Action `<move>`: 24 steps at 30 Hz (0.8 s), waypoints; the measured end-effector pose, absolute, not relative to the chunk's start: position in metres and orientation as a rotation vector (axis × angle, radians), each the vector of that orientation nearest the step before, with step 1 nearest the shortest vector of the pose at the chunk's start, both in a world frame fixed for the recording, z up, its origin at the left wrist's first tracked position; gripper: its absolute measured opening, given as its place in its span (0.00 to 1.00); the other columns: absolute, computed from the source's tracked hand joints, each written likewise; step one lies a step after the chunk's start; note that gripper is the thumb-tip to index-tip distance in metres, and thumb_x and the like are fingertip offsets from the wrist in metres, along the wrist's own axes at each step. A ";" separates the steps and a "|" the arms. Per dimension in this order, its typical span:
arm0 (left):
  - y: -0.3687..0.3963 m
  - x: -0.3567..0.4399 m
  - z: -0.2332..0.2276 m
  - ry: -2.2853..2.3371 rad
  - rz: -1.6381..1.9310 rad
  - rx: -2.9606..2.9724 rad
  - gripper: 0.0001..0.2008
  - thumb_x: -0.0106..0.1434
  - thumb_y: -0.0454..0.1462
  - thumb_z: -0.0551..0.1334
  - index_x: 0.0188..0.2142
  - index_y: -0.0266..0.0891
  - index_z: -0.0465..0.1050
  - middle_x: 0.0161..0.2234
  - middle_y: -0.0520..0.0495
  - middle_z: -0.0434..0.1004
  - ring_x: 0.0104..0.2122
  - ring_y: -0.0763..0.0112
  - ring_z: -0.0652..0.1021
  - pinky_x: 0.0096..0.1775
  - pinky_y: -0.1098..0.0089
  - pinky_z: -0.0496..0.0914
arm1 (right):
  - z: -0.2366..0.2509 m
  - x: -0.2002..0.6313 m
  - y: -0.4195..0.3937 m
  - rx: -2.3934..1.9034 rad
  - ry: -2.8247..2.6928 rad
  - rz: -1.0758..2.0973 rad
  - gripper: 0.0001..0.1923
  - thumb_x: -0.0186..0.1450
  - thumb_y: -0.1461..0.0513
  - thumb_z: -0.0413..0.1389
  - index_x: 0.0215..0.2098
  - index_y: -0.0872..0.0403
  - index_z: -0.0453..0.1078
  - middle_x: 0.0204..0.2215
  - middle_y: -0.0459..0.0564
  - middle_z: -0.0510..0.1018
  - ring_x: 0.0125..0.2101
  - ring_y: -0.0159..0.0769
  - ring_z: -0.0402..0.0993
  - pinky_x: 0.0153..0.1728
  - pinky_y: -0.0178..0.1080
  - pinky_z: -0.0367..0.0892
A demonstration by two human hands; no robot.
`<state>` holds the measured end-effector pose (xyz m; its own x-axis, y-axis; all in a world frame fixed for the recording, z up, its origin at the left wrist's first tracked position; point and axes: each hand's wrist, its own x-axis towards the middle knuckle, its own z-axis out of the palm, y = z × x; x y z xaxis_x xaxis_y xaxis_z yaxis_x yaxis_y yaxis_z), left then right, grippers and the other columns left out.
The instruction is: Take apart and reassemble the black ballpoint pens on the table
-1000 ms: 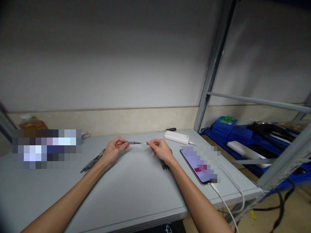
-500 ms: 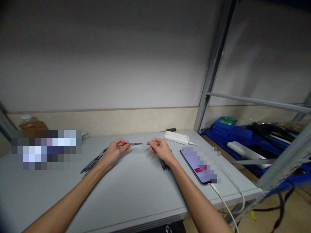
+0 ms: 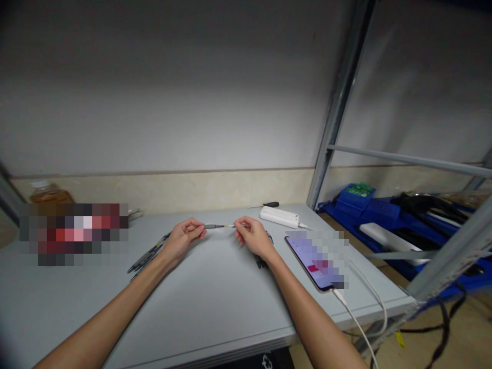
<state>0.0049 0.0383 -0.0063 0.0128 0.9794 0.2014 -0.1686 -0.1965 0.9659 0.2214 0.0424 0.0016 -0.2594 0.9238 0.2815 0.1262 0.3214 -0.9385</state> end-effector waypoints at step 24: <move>0.034 0.006 -0.005 1.003 1.400 1.295 0.14 0.45 0.41 0.68 0.24 0.35 0.66 0.17 0.53 0.71 0.19 0.78 0.71 0.26 0.76 0.64 | 0.008 0.222 0.036 -1.079 -1.839 1.038 0.24 0.64 0.48 0.43 0.17 0.53 0.50 0.11 0.38 0.51 0.14 0.25 0.45 0.18 0.32 0.43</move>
